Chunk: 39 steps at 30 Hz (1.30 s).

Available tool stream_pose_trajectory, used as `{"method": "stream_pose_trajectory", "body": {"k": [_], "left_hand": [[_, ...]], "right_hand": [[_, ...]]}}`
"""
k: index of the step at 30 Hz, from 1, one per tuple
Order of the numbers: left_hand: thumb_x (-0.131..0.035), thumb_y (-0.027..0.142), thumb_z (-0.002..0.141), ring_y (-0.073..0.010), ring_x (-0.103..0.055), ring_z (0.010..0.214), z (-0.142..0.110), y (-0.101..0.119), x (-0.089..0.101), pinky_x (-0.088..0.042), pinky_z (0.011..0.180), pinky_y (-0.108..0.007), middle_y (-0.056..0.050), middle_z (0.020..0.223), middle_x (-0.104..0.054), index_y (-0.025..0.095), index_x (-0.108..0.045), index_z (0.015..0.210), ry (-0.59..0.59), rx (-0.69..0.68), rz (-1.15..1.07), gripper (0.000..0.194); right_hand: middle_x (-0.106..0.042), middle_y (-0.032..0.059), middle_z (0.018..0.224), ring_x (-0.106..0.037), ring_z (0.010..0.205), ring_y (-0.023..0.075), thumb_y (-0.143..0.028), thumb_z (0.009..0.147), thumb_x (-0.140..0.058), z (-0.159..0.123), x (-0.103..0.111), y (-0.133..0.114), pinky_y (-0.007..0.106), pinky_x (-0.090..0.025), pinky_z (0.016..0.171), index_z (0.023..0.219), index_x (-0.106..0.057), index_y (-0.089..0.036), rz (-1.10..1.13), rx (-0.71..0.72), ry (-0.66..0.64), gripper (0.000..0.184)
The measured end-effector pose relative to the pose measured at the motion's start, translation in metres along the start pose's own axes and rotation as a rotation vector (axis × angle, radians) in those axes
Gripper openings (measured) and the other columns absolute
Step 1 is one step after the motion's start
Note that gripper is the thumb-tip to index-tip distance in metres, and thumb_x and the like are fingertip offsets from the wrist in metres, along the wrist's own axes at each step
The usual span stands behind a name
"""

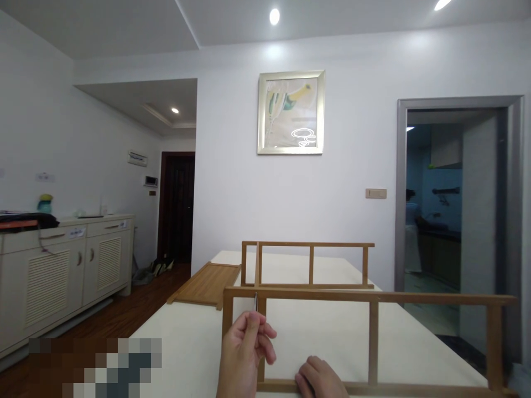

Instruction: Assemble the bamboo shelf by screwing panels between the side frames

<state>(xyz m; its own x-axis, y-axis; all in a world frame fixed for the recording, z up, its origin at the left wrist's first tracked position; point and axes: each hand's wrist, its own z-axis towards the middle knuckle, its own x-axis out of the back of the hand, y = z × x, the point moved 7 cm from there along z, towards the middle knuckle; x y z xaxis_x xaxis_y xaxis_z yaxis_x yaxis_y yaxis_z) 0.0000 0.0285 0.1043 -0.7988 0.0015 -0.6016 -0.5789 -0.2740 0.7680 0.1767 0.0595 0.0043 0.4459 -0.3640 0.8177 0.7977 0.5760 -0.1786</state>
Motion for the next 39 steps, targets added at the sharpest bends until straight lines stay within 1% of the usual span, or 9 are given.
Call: {"method": "stream_pose_trajectory", "body": {"k": [4,9,14,18,21,24,30,35,39], "left_hand": [[-0.075,0.049,0.071,-0.0105,-0.056,0.045,-0.002,0.007,0.005,-0.044,0.044,-0.021,-0.004,0.069,-0.068,0.014,-0.059,0.086,0.062,-0.060,0.089,0.042],[-0.078,0.045,0.068,-0.0136,-0.062,0.052,-0.007,0.025,0.010,-0.052,0.053,-0.025,-0.005,0.074,-0.071,0.015,-0.057,0.096,0.157,-0.179,0.178,0.046],[-0.079,0.050,0.062,-0.0169,-0.064,0.053,-0.007,0.035,0.012,-0.055,0.054,-0.029,-0.007,0.071,-0.072,0.014,-0.066,0.090,0.211,-0.266,0.298,0.047],[-0.081,0.052,0.059,-0.0185,-0.065,0.055,-0.006,0.039,0.020,-0.055,0.056,-0.028,-0.005,0.063,-0.070,0.014,-0.071,0.089,0.257,-0.306,0.439,0.049],[-0.078,0.052,0.063,-0.0182,-0.067,0.061,-0.006,0.041,0.026,-0.055,0.062,-0.026,-0.004,0.065,-0.071,0.017,-0.073,0.091,0.252,-0.346,0.547,0.045],[-0.074,0.054,0.067,-0.0170,-0.066,0.063,-0.006,0.043,0.030,-0.055,0.064,-0.024,-0.004,0.068,-0.071,0.019,-0.074,0.092,0.241,-0.385,0.594,0.043],[-0.072,0.055,0.070,-0.0175,-0.066,0.062,-0.005,0.046,0.030,-0.053,0.065,-0.024,-0.003,0.063,-0.069,0.021,-0.076,0.089,0.225,-0.428,0.686,0.039],[-0.068,0.054,0.075,-0.0176,-0.067,0.064,-0.007,0.045,0.028,-0.054,0.067,-0.024,-0.004,0.070,-0.071,0.022,-0.074,0.092,0.207,-0.452,0.714,0.037],[-0.070,0.050,0.074,-0.0173,-0.068,0.063,-0.011,0.044,0.028,-0.056,0.069,-0.025,-0.005,0.074,-0.073,0.021,-0.074,0.093,0.215,-0.557,0.696,0.035]], "right_hand": [[-0.061,0.0041,0.081,-0.058,0.075,0.0165,-0.020,0.093,-0.045,0.001,0.008,-0.007,0.026,-0.043,0.067,0.074,-0.057,-0.020,0.021,0.000,-0.001,0.023],[-0.061,0.0048,0.082,-0.059,0.077,0.0170,-0.021,0.094,-0.042,0.000,0.014,-0.013,0.027,-0.043,0.069,0.074,-0.057,-0.020,0.020,-0.017,-0.018,0.025],[-0.062,0.0054,0.083,-0.058,0.079,0.0177,-0.021,0.094,-0.042,0.000,0.018,-0.016,0.028,-0.043,0.071,0.074,-0.058,-0.020,0.016,-0.038,-0.015,0.026],[-0.061,0.0051,0.082,-0.058,0.077,0.0174,-0.022,0.094,-0.042,-0.001,0.023,-0.019,0.028,-0.043,0.070,0.074,-0.059,-0.020,0.037,-0.042,0.025,0.027],[-0.061,0.0052,0.081,-0.058,0.076,0.0173,-0.021,0.094,-0.043,-0.001,0.023,-0.020,0.028,-0.043,0.069,0.073,-0.059,-0.020,0.041,-0.047,0.016,0.027],[-0.061,0.0055,0.082,-0.059,0.076,0.0173,-0.021,0.094,-0.042,-0.001,0.021,-0.020,0.028,-0.044,0.069,0.073,-0.059,-0.020,0.045,-0.050,-0.001,0.027],[-0.061,0.0049,0.082,-0.059,0.076,0.0174,-0.025,0.093,-0.045,0.000,0.022,-0.020,0.027,-0.043,0.067,0.075,-0.059,-0.020,0.101,-0.056,-0.034,0.023],[-0.062,0.0046,0.082,-0.058,0.077,0.0182,-0.031,0.088,-0.053,-0.002,0.025,-0.021,0.028,-0.042,0.067,0.078,-0.060,-0.021,0.123,-0.074,-0.072,0.016],[-0.062,0.0052,0.085,-0.057,0.079,0.0186,-0.029,0.087,-0.052,-0.002,0.026,-0.022,0.029,-0.041,0.070,0.078,-0.059,-0.020,0.121,-0.106,-0.131,0.014]]}}
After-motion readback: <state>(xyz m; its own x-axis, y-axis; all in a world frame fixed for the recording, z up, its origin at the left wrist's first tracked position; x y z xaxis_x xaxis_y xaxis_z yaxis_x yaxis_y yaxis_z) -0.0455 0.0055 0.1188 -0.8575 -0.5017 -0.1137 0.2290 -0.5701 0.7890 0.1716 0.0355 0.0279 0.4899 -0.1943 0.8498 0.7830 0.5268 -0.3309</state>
